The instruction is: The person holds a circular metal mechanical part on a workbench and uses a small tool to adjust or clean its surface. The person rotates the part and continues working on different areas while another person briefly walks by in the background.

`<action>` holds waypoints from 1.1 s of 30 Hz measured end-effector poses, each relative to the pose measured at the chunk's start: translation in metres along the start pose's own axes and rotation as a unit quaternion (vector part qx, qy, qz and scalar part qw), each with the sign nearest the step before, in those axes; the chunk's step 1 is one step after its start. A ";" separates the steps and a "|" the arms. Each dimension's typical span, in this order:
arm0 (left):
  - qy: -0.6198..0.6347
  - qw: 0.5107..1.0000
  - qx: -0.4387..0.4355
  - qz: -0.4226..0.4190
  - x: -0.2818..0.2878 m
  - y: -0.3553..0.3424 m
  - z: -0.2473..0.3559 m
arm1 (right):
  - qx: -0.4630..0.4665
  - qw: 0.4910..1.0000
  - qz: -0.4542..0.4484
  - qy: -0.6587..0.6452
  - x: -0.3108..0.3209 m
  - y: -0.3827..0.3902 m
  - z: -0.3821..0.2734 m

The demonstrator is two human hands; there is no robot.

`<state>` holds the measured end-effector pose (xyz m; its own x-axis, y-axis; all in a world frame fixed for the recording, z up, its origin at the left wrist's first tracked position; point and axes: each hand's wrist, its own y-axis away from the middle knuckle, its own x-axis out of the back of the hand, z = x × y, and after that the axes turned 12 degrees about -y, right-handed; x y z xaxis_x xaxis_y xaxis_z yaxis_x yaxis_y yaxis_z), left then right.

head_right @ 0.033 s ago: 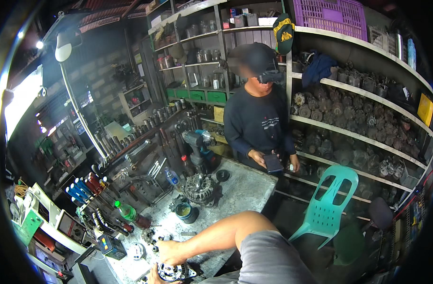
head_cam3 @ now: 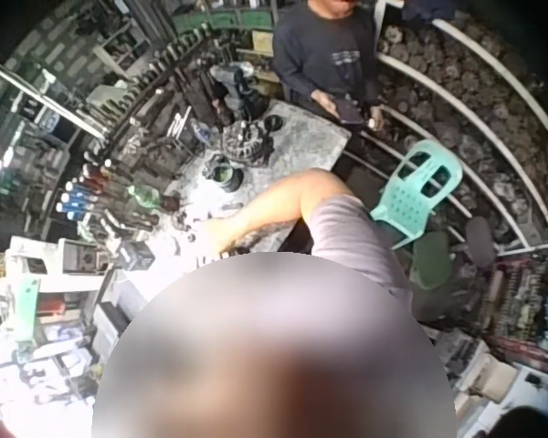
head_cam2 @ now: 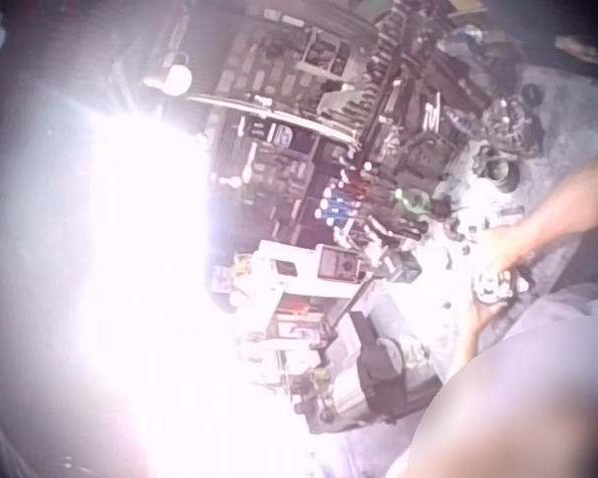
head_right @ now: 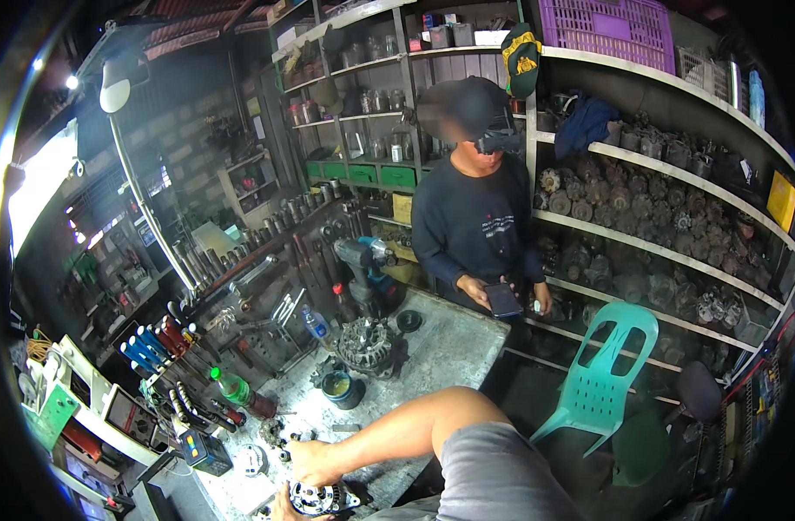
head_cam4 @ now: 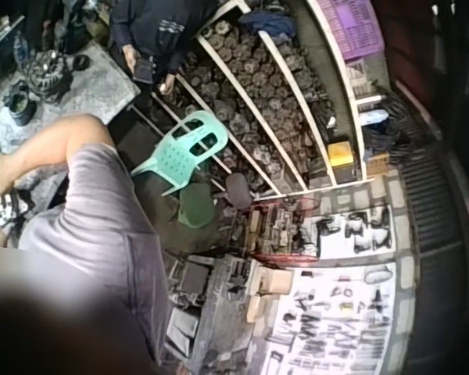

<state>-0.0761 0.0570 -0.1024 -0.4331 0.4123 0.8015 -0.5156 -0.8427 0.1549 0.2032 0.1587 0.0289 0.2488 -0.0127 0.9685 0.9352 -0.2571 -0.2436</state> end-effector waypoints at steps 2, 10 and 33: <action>0.068 0.997 0.019 0.012 -0.005 0.004 -0.003 | -0.001 0.998 0.053 -0.039 -0.003 0.000 0.001; 0.193 0.979 0.038 0.050 0.006 -0.003 0.019 | -0.048 0.980 0.108 -0.161 0.008 0.007 0.007; 0.221 0.973 0.067 0.029 0.025 -0.010 0.038 | -0.030 0.998 0.001 0.054 0.012 0.004 -0.010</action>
<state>-0.0537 0.0622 -0.0621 -0.7489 0.4468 0.4895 -0.3932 -0.8941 0.2145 0.2070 0.1476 0.0405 0.2179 -0.1169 0.9689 0.9175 -0.3138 -0.2442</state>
